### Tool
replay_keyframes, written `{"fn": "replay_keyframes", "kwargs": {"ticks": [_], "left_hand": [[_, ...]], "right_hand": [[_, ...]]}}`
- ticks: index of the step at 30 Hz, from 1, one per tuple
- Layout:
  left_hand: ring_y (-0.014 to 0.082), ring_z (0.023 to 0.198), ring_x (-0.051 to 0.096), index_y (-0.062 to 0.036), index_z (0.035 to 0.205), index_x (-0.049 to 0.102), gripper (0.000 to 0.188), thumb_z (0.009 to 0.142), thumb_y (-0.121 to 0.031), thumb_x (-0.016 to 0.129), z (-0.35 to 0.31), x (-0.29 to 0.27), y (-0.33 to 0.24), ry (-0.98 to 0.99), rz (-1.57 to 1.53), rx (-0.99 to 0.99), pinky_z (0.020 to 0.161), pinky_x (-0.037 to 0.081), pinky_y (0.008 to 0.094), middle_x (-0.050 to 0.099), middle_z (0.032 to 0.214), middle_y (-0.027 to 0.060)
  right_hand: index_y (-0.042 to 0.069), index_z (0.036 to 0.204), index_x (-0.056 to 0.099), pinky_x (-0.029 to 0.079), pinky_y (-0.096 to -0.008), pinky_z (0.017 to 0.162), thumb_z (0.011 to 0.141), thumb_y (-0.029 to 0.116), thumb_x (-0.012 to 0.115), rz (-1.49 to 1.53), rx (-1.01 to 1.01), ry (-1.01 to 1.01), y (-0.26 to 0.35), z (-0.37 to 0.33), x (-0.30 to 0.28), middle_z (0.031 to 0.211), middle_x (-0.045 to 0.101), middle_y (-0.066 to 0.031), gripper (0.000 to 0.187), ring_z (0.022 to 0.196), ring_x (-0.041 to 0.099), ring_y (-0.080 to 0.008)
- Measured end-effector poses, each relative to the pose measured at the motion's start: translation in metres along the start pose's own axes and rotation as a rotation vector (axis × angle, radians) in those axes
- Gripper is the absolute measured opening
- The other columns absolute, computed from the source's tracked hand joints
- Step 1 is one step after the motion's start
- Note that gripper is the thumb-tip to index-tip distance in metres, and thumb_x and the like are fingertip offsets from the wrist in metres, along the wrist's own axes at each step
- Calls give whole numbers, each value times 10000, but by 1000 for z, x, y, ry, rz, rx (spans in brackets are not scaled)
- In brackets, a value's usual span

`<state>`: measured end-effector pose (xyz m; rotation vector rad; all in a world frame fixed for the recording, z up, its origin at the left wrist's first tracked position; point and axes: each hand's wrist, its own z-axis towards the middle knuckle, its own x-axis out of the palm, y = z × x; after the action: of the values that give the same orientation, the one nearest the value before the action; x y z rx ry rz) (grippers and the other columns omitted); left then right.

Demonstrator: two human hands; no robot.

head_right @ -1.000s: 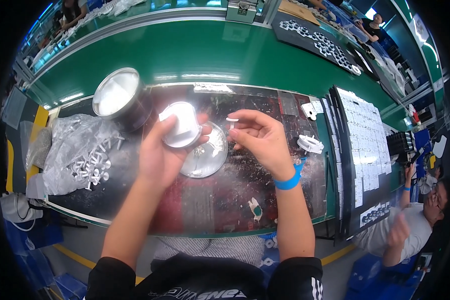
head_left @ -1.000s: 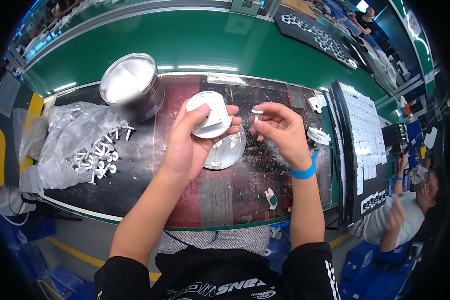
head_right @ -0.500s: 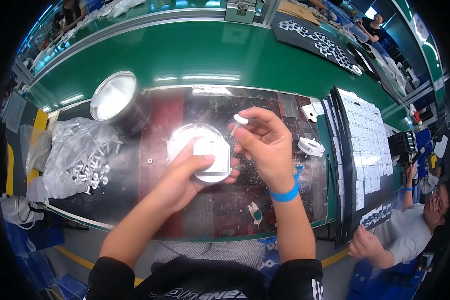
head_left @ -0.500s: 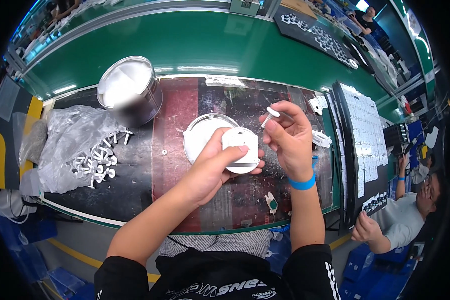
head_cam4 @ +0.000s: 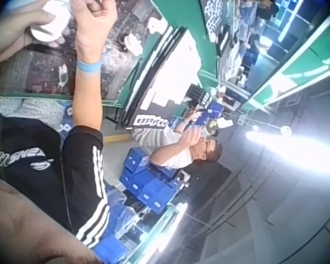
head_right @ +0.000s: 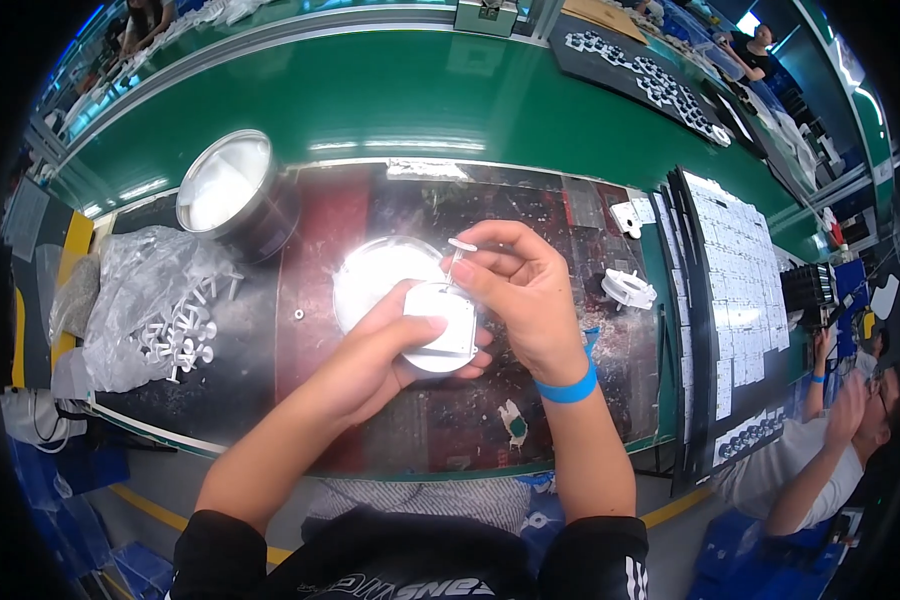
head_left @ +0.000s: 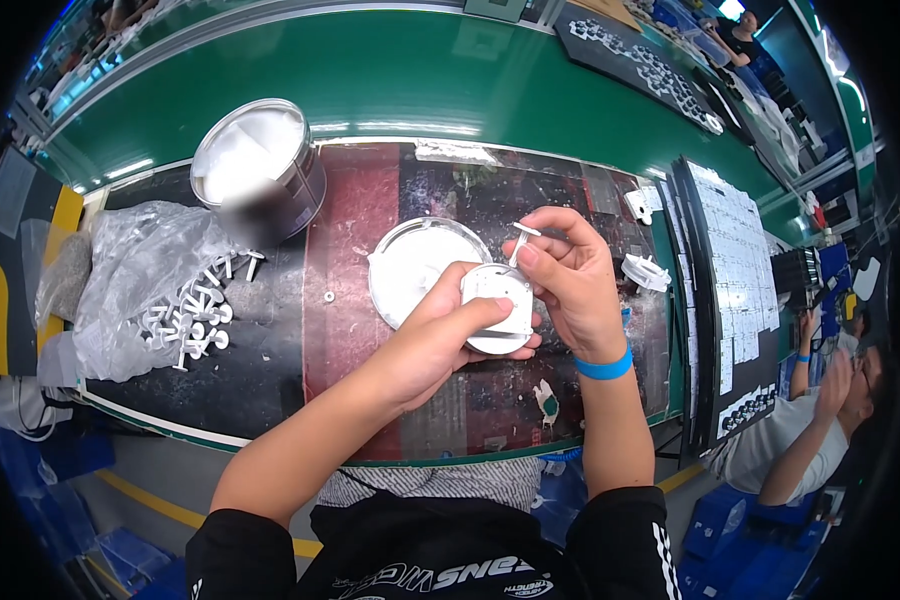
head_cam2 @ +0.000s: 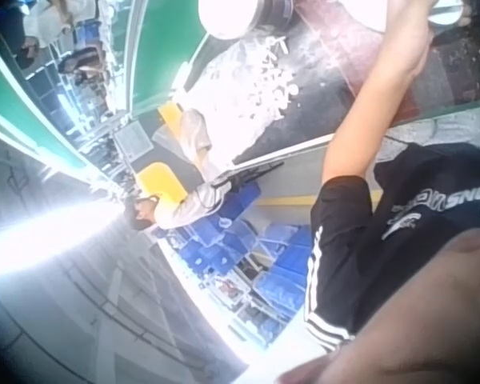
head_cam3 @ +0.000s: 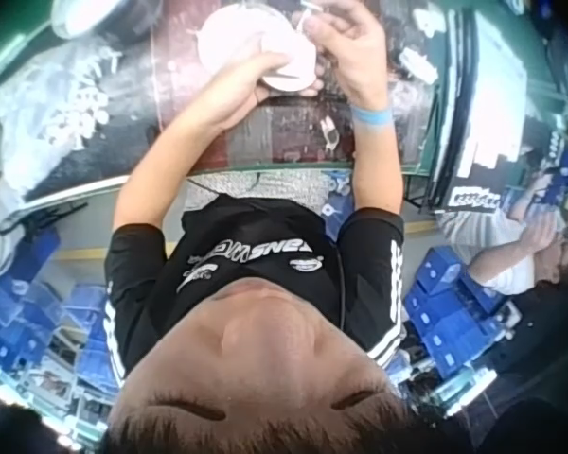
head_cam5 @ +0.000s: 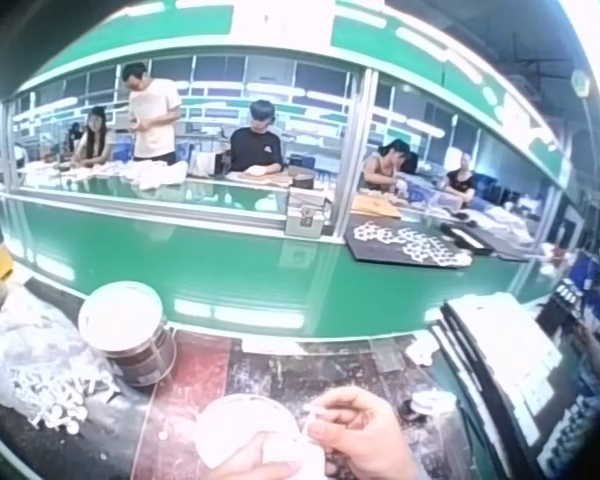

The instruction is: Assembling small plastic and electronic parts for lighting fixtures on a factory production line.

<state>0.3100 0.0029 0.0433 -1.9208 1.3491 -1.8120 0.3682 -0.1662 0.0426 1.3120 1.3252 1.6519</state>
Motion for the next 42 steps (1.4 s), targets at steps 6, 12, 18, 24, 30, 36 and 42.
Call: {"fn": "replay_keyframes", "kwargs": {"ticks": [6,12,18,24,30,36,42], "left_hand": [[282,951,687,27,1285,342,358,998,-124,494,0,0,-1,-1,1,-2,850,575,387,609,1114,195],[283,942,690,29,1283,341,362,998,-131,498,-1,0,-2,-4,3,-10,837,581,383,614,1105,200],[291,954,688,32,1290,341,377,997,-143,500,1,-1,0,-4,13,-14,843,585,387,616,1105,209],[300,968,686,37,1299,349,410,992,-182,512,0,-3,-2,35,-40,-18,852,590,392,619,1107,221],[295,963,688,31,1296,350,406,988,-170,521,0,-2,-4,18,-2,3,840,592,387,623,1101,217],[281,945,692,13,1296,347,384,991,-149,515,0,-2,-3,1,35,34,825,591,371,627,1094,208],[275,941,689,8,1272,361,347,994,-136,510,2,-2,0,-25,69,38,821,590,369,629,1090,200]], "right_hand": [[50,1145,581,389,-136,528,870,64,731,-18,0,-11,0,0,0,942,720,-91,313,659,551,2],[53,1149,579,384,-133,523,871,63,730,9,5,-3,1,-1,1,948,723,-89,316,668,562,2],[35,1126,585,489,-182,623,872,41,717,-84,-72,13,-3,-1,-2,940,702,-84,286,797,656,-80],[-3,1098,591,574,-307,813,870,-33,647,-337,-334,148,4,-2,-10,985,669,-104,236,985,691,-213],[-27,1049,631,549,-308,839,881,-82,521,-351,-293,164,6,-5,-10,1022,669,-124,209,1002,662,-206],[-32,986,669,510,-277,799,855,-119,460,-408,-276,182,9,-3,-7,1030,675,-130,261,947,638,-169],[-30,978,673,495,-271,794,855,-119,448,-445,-310,224,3,0,-11,1012,680,-126,271,934,633,-165]]}}
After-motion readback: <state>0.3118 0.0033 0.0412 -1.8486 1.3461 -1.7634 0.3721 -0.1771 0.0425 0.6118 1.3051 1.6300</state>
